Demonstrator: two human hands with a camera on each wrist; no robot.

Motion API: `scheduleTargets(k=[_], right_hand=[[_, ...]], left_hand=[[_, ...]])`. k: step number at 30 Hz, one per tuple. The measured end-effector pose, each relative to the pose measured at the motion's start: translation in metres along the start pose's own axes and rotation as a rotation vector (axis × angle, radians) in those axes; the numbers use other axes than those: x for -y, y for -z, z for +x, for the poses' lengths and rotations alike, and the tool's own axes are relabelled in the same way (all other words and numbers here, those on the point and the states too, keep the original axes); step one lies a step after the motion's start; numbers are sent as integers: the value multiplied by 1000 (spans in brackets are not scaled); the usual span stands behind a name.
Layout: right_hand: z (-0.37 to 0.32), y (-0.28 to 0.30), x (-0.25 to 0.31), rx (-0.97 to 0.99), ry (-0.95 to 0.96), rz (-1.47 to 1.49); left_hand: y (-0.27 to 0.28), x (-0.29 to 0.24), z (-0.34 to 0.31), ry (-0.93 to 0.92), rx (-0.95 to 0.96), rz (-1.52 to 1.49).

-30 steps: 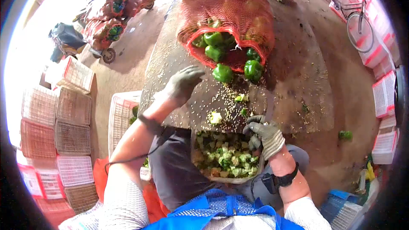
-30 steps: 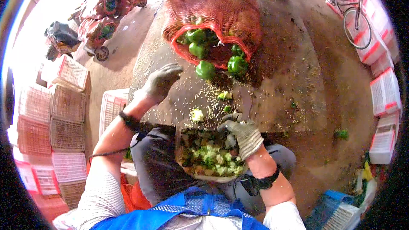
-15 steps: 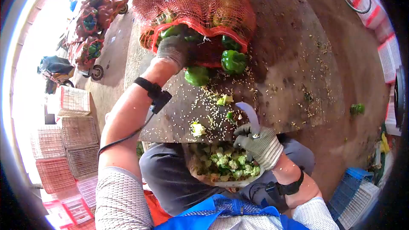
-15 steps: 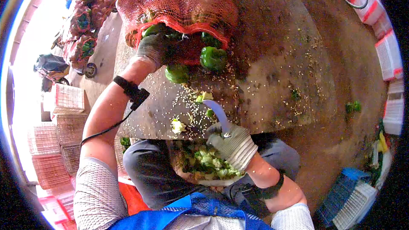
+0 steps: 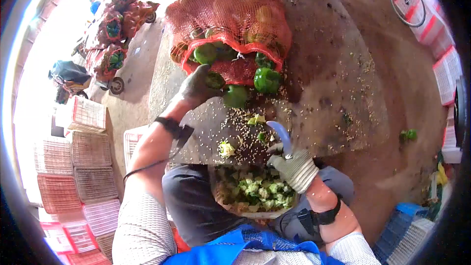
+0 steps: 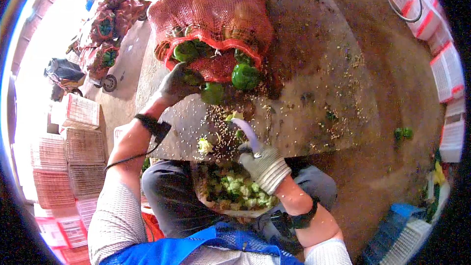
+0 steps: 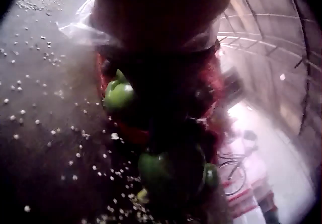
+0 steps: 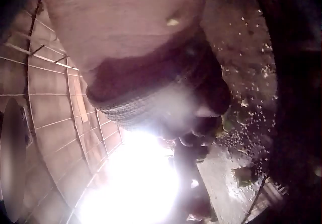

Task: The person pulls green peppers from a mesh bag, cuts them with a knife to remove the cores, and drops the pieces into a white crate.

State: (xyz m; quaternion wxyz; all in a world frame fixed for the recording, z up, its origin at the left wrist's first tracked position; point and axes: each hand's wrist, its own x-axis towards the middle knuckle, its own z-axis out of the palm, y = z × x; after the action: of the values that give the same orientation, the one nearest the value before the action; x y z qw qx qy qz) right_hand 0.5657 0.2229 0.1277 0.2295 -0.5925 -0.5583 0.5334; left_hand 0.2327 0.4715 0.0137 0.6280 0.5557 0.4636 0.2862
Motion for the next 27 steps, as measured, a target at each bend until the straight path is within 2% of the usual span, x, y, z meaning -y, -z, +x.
scheduleTargets(k=[1,3,4,5,7,9,11,13,15,17,18,20,21,22,23,24,25,26,27], right_hand=[[0,-4,-12,-34,113,88],[-1,-10,-29,-37,112,88],[-2,-9,-21,-102,124,109],[-5,-11,-18,-92,70,69],[-1,-17,-5,-80,161,79],[7,-29,-25,-32,93,39],[9,-31,-24,-21,45,61],[12,-33,-26,-53,57,27],[19,-38,-37,-92,58,17],[16,-42,-33,-130,55,-14],[16,-39,-30,-70,-82,-83],[20,-58,-34,-143,46,107],[15,-59,-23,-170,200,39],[11,-58,-15,-187,299,-89],[5,-58,-9,-205,394,-253],[3,-60,-4,-216,410,-267],[1,-63,0,-228,411,-248],[1,-66,4,-248,362,-54],[4,-69,1,-204,294,-177]], left_hand=[[5,-2,-18,93,30,27],[-44,-58,-83,96,43,245],[-38,-47,-85,186,102,417],[-39,-33,-92,143,27,567],[-64,-17,-102,32,-131,859],[-74,-10,-96,7,-201,1041],[-62,10,-79,-53,-135,1134],[-70,-17,-86,26,-86,957],[-97,-55,-118,106,-193,526],[-130,-71,-148,24,-349,284],[-144,-71,-156,-31,-390,138],[-169,-82,-173,-76,-435,-29],[-172,-63,-170,-193,-459,19],[-181,-67,-170,-242,-468,-23],[-186,-65,-168,-305,-509,83],[-191,-63,-167,-369,-550,189],[-196,-64,-166,-384,-552,165],[-199,-66,-166,-398,-552,145],[-202,-67,-165,-411,-549,131]])
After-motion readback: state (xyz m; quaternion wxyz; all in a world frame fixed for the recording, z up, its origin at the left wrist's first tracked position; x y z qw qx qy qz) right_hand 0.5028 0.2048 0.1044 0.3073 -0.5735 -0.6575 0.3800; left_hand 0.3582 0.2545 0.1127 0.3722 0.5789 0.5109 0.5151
